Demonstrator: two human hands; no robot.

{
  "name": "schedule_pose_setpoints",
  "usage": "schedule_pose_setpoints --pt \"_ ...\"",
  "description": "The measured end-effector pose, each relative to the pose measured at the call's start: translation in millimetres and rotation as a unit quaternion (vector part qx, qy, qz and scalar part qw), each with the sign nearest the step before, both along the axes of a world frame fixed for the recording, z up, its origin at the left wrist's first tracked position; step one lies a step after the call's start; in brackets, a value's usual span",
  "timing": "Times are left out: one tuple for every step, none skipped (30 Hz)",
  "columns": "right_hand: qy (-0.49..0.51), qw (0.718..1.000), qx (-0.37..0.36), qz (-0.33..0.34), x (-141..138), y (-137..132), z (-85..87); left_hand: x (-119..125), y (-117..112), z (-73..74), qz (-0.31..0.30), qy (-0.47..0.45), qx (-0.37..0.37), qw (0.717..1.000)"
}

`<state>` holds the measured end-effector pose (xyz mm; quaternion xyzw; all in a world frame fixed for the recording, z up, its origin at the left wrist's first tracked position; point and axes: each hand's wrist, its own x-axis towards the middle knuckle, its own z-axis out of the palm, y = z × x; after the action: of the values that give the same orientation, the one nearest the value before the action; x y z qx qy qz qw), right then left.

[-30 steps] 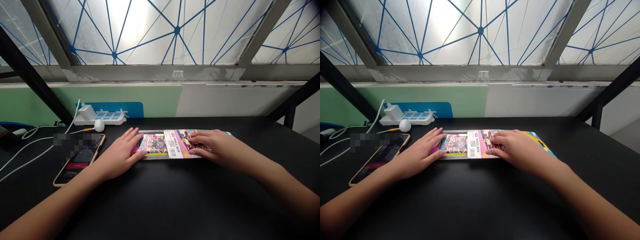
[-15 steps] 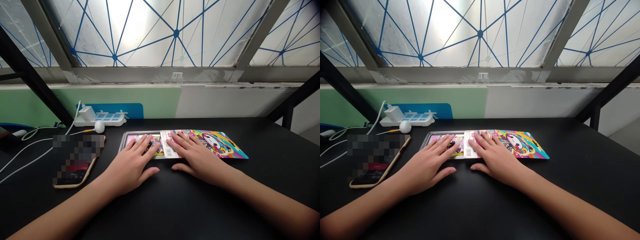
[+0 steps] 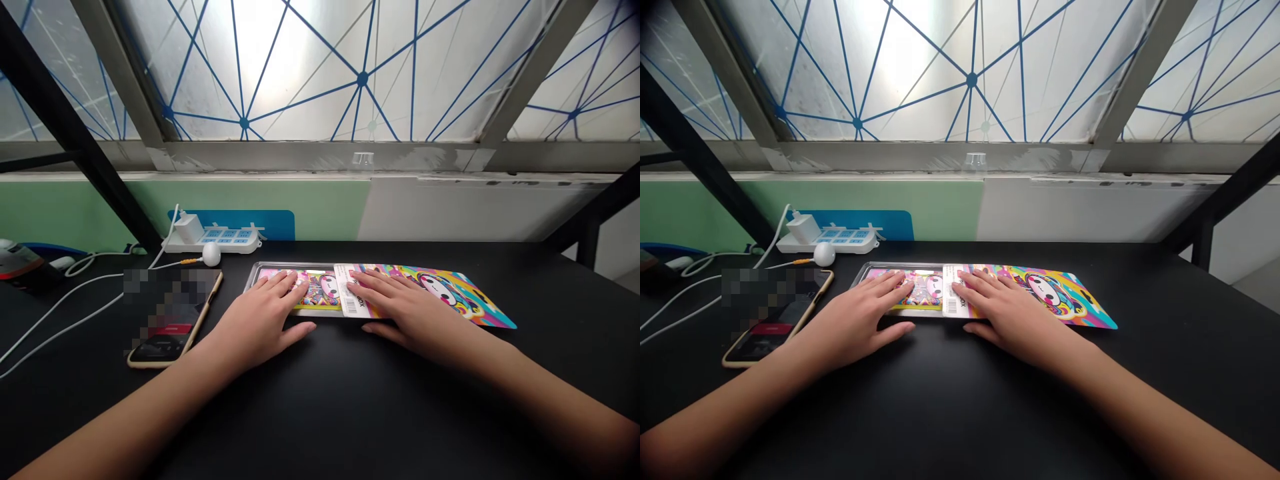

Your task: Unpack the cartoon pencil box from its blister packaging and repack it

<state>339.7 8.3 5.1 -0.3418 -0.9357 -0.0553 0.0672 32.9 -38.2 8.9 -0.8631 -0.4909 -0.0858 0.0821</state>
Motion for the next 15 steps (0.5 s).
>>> schedule_pose_setpoints --pt "0.002 1.0 0.002 -0.001 1 2 -0.5 -3 1 1.7 0.007 -0.001 0.003 1.0" --pt "0.006 1.0 0.002 -0.002 2 3 -0.7 -5 1 3.4 0.013 -0.005 0.007 1.0" --pt "0.01 1.0 0.001 -0.003 3 5 -0.7 -8 2 5.1 0.017 -0.01 0.012 1.0" --pt "0.013 1.0 0.0 -0.003 4 6 -0.5 -11 4 6.8 0.02 -0.016 0.017 1.0" --pt "0.014 1.0 -0.001 -0.002 5 8 0.0 -14 5 8.4 0.021 -0.02 0.021 0.999" --pt "0.014 1.0 -0.003 0.001 6 9 0.5 -16 7 9.8 0.02 -0.024 0.024 0.999" --pt "0.012 1.0 -0.004 0.005 8 11 0.9 -18 9 11.1 0.017 -0.027 0.027 0.999" --pt "0.01 1.0 -0.004 0.009 9 12 1.2 -19 10 12.2 0.014 -0.03 0.029 0.999" --pt "0.007 1.0 -0.002 0.012 11 14 1.3 -20 12 13.1 0.01 -0.032 0.029 0.999" --pt "0.004 1.0 0.001 0.014 12 15 1.2 -22 13 13.8 0.007 -0.036 0.027 0.999" --pt "0.001 1.0 0.006 0.013 14 17 1.1 -23 15 14.4 0.006 -0.039 0.024 0.999" --pt "-0.002 1.0 0.012 0.01 16 20 0.9 -25 16 14.8 0.007 -0.042 0.021 0.999" --pt "-0.005 1.0 0.018 0.005 19 22 1.0 -26 17 15.1 0.009 -0.043 0.017 0.999" --pt "-0.007 1.0 0.023 0.0 21 25 1.3 -28 18 15.2 0.013 -0.044 0.012 0.999" --pt "-0.01 1.0 0.028 -0.006 25 28 2.0 -29 20 15.2 0.015 -0.045 0.007 0.999"
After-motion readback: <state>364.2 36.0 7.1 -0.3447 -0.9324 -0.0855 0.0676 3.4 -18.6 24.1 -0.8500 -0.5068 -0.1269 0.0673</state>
